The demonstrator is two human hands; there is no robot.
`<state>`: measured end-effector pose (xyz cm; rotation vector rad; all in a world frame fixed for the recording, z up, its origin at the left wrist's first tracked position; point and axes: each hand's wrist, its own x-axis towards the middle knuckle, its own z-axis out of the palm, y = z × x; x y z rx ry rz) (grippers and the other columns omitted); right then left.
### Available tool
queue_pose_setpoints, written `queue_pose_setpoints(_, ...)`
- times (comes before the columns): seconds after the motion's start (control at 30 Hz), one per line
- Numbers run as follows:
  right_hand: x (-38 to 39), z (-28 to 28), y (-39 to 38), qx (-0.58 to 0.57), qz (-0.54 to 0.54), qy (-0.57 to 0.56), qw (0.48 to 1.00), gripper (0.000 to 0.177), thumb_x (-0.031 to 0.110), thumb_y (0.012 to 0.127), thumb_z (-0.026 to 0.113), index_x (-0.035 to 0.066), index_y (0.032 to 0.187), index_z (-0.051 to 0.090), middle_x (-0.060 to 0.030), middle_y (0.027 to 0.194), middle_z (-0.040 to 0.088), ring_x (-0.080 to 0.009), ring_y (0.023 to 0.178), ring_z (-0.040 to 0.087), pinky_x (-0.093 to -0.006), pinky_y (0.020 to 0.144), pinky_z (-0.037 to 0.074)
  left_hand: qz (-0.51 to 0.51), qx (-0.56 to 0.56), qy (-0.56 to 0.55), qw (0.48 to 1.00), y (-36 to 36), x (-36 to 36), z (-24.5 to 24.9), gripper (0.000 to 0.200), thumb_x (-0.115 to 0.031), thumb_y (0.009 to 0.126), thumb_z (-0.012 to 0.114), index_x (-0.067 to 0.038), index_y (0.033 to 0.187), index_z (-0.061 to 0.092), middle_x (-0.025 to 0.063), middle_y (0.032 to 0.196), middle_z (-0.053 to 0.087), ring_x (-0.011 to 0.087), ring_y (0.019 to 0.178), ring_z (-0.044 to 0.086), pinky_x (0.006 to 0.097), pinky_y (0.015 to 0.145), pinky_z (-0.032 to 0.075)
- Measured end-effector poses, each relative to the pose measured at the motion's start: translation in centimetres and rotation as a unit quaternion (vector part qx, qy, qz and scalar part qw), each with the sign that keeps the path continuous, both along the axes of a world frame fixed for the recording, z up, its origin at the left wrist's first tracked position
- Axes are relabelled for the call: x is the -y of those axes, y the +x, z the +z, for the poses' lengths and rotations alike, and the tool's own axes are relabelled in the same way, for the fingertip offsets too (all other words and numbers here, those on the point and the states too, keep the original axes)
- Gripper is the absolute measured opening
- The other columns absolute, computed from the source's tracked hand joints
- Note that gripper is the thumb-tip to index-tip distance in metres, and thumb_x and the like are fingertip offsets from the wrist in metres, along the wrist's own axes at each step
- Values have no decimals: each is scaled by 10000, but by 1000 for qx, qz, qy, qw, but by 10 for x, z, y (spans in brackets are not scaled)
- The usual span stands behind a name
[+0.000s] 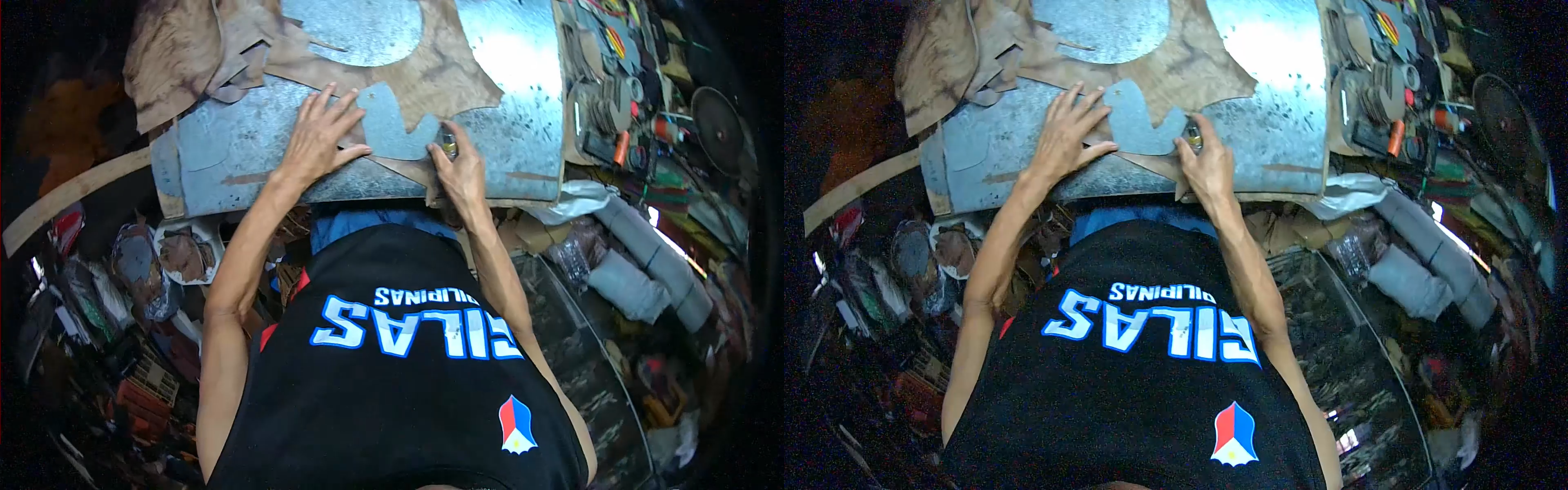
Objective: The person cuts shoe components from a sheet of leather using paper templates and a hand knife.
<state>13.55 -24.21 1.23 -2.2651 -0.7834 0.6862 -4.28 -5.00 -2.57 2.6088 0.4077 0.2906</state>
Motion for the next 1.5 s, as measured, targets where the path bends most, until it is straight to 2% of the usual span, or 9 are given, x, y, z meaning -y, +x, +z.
queue_pose_setpoints(0.13, 9, 6, -10, -26, 4, -89, 996, 441, 212, 862, 675, 85, 1275, 588, -247, 1036, 675, -392, 927, 680, -447, 759, 545, -3, 7, -20, 1000, 0, 0, 4, 636, -440, 708, 793, -70, 1195, 620, 119, 1452, 441, 396, 1375, 319, 544, 1116, 261)
queue_pose_setpoints(0.17, 14, -1, -13, 26, 25, -23, 999, 459, 212, 860, 676, 87, 1293, 587, -255, 1064, 663, -401, 922, 675, -448, 766, 541, -7, 7, -20, 1000, -1, 0, 3, 661, -444, 685, 808, -58, 1188, 620, 125, 1462, 429, 397, 1378, 315, 541, 1119, 255)
queue_pose_setpoints(0.6, 23, 0, -15, 7, 47, -26, 999, 479, 261, 872, 668, 94, 1310, 569, -231, 1217, 615, -395, 1093, 615, -416, 897, 507, -15, 29, -26, 999, -6, -1, 0, 687, -422, 685, 818, -38, 1206, 587, 152, 1462, 413, 401, 1387, 299, 553, 1136, 216)
queue_pose_setpoints(0.73, 20, 8, -10, -25, 38, -86, 995, 496, 335, 895, 611, 106, 1330, 538, -254, 1082, 660, -446, 977, 639, -463, 849, 529, -16, 21, -28, 999, -1, 1, 1, 673, -416, 693, 813, -21, 1189, 585, 176, 1444, 428, 410, 1379, 311, 556, 1135, 209)
queue_pose_setpoints(0.93, 25, -5, -11, 13, 48, -11, 999, 470, 278, 874, 623, 131, 1316, 555, -283, 1011, 662, -448, 939, 644, -471, 816, 523, -18, 27, -21, 999, -3, 1, -3, 691, -420, 695, 808, -57, 1226, 556, 154, 1460, 409, 401, 1395, 284, 555, 1129, 219)
queue_pose_setpoints(1.0, 21, 6, -11, -57, 20, -88, 994, 483, 258, 880, 638, 105, 1330, 551, -207, 1287, 581, -373, 1109, 615, -403, 941, 500, -17, 22, -12, 1000, -4, 2, -5, 697, -434, 695, 807, -61, 1228, 557, 153, 1459, 410, 398, 1394, 287, 556, 1130, 220)
queue_pose_setpoints(1.13, 17, 12, -10, -51, 19, -92, 994, 483, 263, 877, 628, 115, 1331, 552, -227, 1222, 617, -381, 1061, 638, -407, 883, 506, -7, 12, -4, 1000, -3, 4, -4, 723, -463, 700, 797, -50, 1240, 552, 152, 1457, 412, 390, 1393, 293, 549, 1135, 219)
queue_pose_setpoints(1.17, 18, 6, -11, -6, 29, -38, 999, 477, 255, 876, 617, 112, 1326, 555, -253, 1007, 680, -404, 947, 671, -432, 822, 531, -7, 17, -10, 1000, -2, 4, -5, 739, -478, 702, 791, -43, 1248, 546, 153, 1455, 413, 385, 1394, 293, 545, 1139, 218)
queue_pose_setpoints(1.5, 21, -5, -5, -2, 56, -41, 998, 477, 272, 886, 620, 109, 1329, 547, -253, 1073, 660, -415, 1000, 646, -442, 825, 525, -8, 28, -27, 999, -2, 5, -4, 784, -454, 674, 820, -41, 1267, 516, 145, 1454, 421, 382, 1381, 327, 545, 1135, 239)
